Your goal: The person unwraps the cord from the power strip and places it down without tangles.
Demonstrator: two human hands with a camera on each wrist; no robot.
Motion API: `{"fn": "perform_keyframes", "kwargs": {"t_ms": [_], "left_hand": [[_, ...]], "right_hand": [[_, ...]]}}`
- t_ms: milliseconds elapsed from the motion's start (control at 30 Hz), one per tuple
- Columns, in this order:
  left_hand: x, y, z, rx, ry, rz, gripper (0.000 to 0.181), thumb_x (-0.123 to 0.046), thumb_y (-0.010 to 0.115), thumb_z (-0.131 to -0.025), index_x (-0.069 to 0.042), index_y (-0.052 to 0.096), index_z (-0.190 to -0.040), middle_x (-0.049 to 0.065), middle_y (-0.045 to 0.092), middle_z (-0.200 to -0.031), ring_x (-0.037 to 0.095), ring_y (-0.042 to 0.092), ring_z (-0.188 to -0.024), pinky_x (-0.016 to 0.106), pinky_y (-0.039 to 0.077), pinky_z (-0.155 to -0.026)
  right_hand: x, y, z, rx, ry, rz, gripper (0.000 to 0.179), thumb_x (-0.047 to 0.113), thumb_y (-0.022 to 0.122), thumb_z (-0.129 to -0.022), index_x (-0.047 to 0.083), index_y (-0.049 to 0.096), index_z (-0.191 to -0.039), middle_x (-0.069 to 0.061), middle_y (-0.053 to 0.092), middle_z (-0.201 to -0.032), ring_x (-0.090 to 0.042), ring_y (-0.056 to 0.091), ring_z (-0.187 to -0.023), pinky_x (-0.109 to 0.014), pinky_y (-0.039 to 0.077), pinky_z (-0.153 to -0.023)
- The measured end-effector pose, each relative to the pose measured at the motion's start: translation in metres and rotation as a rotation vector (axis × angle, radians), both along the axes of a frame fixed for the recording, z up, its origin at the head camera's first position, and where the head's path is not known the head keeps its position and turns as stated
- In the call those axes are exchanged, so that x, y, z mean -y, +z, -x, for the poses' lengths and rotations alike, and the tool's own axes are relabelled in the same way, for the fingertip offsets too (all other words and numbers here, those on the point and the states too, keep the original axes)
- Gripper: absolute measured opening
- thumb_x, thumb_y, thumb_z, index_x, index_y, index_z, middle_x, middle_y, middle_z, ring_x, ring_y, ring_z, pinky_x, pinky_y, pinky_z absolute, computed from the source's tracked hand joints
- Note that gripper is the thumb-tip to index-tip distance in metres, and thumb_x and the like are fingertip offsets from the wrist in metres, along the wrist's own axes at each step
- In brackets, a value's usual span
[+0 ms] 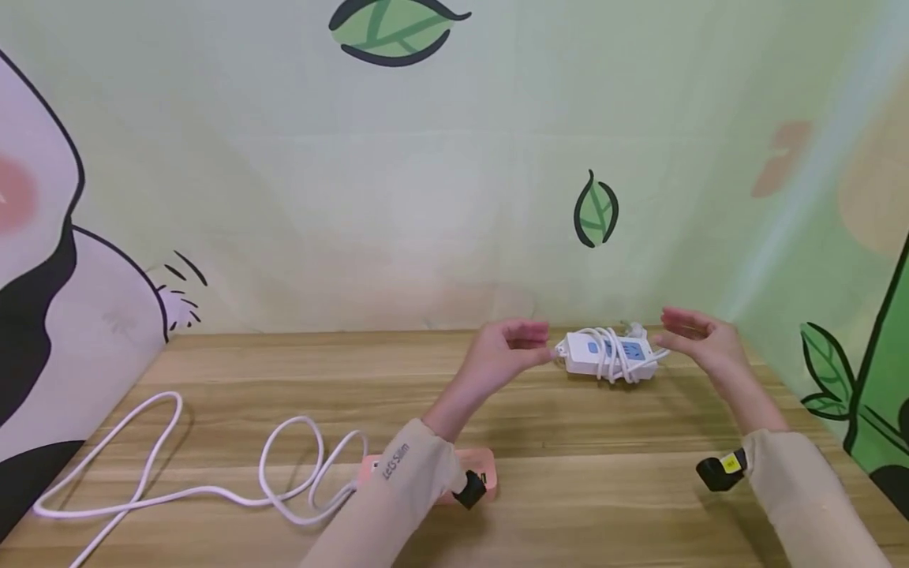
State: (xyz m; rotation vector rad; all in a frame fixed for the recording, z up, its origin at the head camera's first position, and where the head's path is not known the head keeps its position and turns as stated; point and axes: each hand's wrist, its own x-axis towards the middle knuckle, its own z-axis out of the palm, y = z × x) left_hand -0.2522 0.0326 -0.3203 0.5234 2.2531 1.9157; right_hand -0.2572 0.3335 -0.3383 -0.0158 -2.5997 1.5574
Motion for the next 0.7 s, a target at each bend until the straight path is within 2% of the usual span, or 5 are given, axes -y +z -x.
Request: {"fn": "perform_keyframes", "kwargs": {"t_ms": [67, 233, 333, 467, 700], "left_hand": [[-0.007, -0.001, 0.006, 0.012, -0.001, -0.004, 0.036, -0.015, 0.075, -0.075, -0.007, 0.065, -0.109, 0.003, 0.067, -0.100, 0.012, 0.062, -0.089, 0.023, 0.050, -0.076], [-0.026, -0.004, 0.019, 0.020, -0.016, 0.014, 0.039, -0.015, 0.075, -0.075, -0.008, 0.064, -0.112, 0.003, 0.067, -0.100, 0.010, 0.061, -0.089, 0.022, 0.049, -0.075], [-0.037, -0.007, 0.027, 0.006, -0.017, 0.056, 0.042, -0.017, 0.075, -0.075, -0.008, 0.063, -0.113, 0.003, 0.067, -0.102, 0.010, 0.061, -0.090, 0.021, 0.049, -0.074], [-0.047, -0.017, 0.038, 0.019, -0.008, 0.097, 0.043, -0.015, 0.075, -0.075, -0.006, 0.062, -0.114, 0.005, 0.065, -0.106, 0.012, 0.060, -0.092, 0.021, 0.048, -0.076], [-0.056, -0.035, 0.049, 0.058, 0.015, 0.088, 0.043, -0.011, 0.074, -0.075, -0.001, 0.060, -0.115, 0.015, 0.062, -0.113, 0.016, 0.059, -0.097, 0.021, 0.047, -0.079]], "right_hand": [[-0.004, -0.001, 0.001, 0.012, -0.015, -0.003, 0.074, 0.039, 0.068, -0.080, 0.001, 0.038, -0.135, 0.016, 0.054, -0.108, 0.011, 0.046, -0.091, -0.049, 0.032, -0.100], [-0.012, -0.006, 0.005, 0.036, -0.009, -0.025, 0.075, 0.038, 0.068, -0.080, -0.002, 0.036, -0.135, -0.009, 0.053, -0.126, 0.009, 0.049, -0.090, -0.049, 0.032, -0.100], [-0.014, -0.010, 0.008, 0.040, 0.034, -0.069, 0.070, 0.030, 0.066, -0.083, -0.005, 0.035, -0.135, -0.026, 0.041, -0.133, -0.014, 0.054, -0.105, -0.050, 0.032, -0.099], [-0.015, -0.018, 0.013, 0.080, 0.098, -0.119, 0.067, 0.020, 0.065, -0.084, -0.009, 0.033, -0.135, -0.030, 0.035, -0.136, -0.042, 0.035, -0.124, -0.052, 0.030, -0.100], [-0.014, -0.028, 0.022, 0.110, 0.137, -0.145, 0.072, 0.015, 0.070, -0.078, -0.009, 0.033, -0.134, -0.031, 0.033, -0.137, -0.045, 0.027, -0.127, -0.055, 0.027, -0.100]]}}
